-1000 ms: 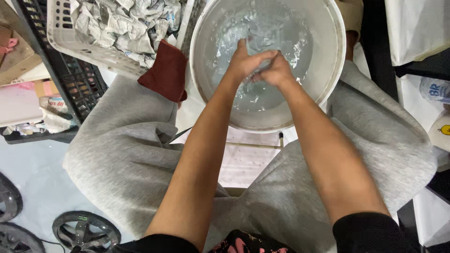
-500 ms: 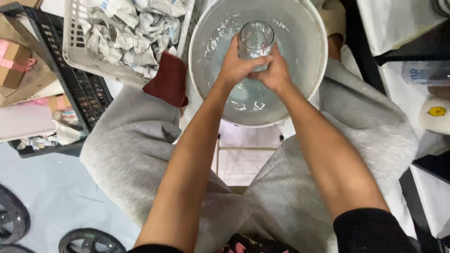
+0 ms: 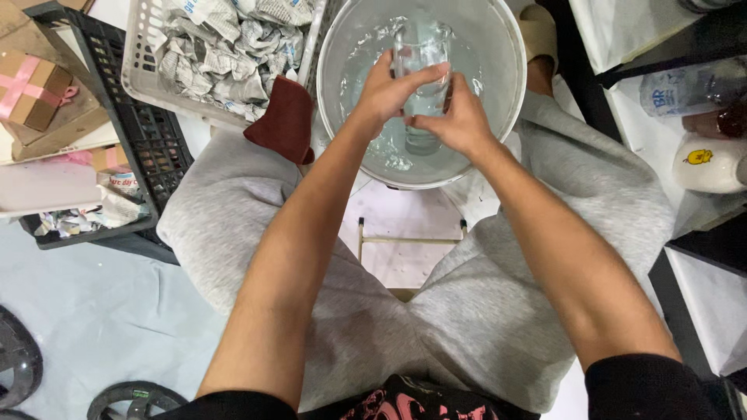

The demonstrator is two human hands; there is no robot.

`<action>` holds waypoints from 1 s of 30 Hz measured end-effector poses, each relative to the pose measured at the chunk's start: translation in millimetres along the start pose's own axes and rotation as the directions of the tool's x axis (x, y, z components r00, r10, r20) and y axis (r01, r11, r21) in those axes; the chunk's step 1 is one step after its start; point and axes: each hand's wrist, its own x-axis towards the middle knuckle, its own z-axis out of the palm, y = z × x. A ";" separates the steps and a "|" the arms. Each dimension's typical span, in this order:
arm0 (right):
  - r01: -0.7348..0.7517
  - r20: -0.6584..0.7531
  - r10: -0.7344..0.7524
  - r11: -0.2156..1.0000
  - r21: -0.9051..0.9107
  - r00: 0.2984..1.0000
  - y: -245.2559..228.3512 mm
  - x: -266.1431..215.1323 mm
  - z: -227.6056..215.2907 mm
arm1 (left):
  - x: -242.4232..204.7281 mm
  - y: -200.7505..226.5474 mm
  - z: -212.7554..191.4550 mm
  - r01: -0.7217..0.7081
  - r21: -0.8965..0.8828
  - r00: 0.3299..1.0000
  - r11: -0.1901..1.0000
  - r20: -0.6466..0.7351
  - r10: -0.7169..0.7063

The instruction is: The person washes several glass cups and a rectangular glass container by hand in a white bucket filled with water. They scrub the items, rinse them, and place them on a nearby shelf.

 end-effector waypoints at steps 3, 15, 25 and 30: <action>0.161 -0.046 -0.156 0.979 0.129 0.987 -0.5 -3.0 3.2 | 0.4 -1.6 -0.7 0.038 0.031 0.999 0.999 -0.020 -0.037; 0.022 -0.003 -0.022 0.994 -0.107 1.000 -32.2 -19.3 -2.1 | 6.0 -22.5 -4.1 0.229 -0.181 0.971 0.957 -0.034 -0.238; 0.008 0.072 0.010 0.967 -0.253 0.997 -59.5 -31.8 -27.3 | -0.8 -24.1 8.3 0.211 -0.209 0.977 0.955 0.053 -0.205; 0.010 0.129 0.022 0.970 -0.242 0.991 -74.3 -45.8 -36.0 | -2.5 -29.4 11.2 0.264 -0.339 0.964 0.903 0.076 -0.253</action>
